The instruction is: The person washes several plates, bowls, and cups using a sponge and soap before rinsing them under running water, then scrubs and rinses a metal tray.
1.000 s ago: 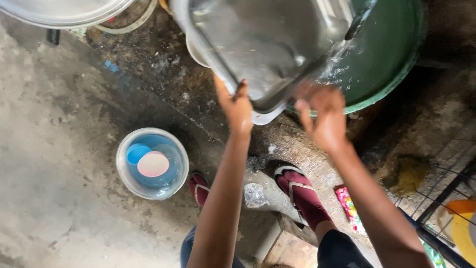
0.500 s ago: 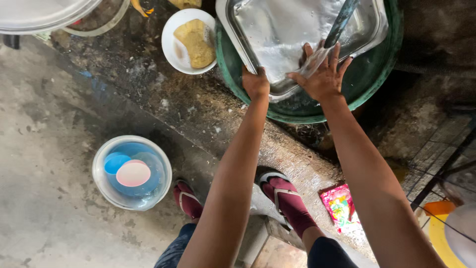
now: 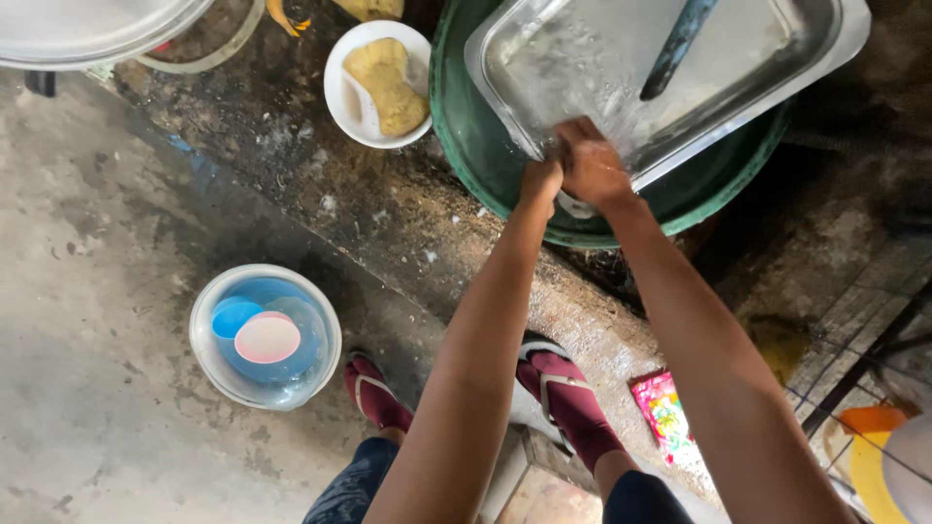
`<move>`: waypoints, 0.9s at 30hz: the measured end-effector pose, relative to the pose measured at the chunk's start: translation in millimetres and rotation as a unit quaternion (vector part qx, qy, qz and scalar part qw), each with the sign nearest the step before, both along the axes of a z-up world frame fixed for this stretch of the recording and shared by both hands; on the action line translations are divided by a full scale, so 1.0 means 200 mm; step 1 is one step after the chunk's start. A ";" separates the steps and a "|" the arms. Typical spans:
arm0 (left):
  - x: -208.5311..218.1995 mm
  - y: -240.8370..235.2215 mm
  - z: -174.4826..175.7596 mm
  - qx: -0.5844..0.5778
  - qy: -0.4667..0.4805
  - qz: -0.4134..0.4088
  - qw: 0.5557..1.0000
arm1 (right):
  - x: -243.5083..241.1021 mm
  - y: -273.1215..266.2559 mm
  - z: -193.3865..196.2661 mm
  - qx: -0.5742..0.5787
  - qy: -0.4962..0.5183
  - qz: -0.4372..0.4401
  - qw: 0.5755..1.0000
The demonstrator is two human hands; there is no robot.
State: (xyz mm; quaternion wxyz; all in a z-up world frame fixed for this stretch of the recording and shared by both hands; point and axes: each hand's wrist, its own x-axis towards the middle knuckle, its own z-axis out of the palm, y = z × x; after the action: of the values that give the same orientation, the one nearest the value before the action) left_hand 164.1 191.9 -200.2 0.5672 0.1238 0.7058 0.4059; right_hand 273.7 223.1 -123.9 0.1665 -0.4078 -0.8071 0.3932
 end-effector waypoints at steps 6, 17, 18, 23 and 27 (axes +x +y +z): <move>-0.10 0.01 0.37 0.047 0.107 0.111 0.987 | 0.03 -0.04 0.24 0.134 -0.247 -0.025 0.959; -0.20 0.10 0.08 0.059 -0.099 0.246 0.962 | -0.01 -0.31 0.58 0.046 -0.155 0.008 0.987; -0.22 0.14 0.08 0.055 -0.119 0.255 0.958 | 0.00 -0.31 0.56 0.075 -0.140 0.024 0.987; -0.32 0.27 0.02 0.096 -0.017 0.218 0.971 | 0.02 -0.30 0.53 0.064 -0.075 0.047 0.994; -0.40 0.29 0.07 0.332 -0.029 0.148 0.931 | -0.03 -0.25 0.66 -0.048 -0.224 0.052 0.972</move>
State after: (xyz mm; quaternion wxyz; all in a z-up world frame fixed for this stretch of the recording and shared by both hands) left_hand 83.2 250.1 -186.2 0.4478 0.1869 0.5242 0.6998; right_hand 266.8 172.4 7.4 -0.0586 -0.4502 -0.8244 0.3379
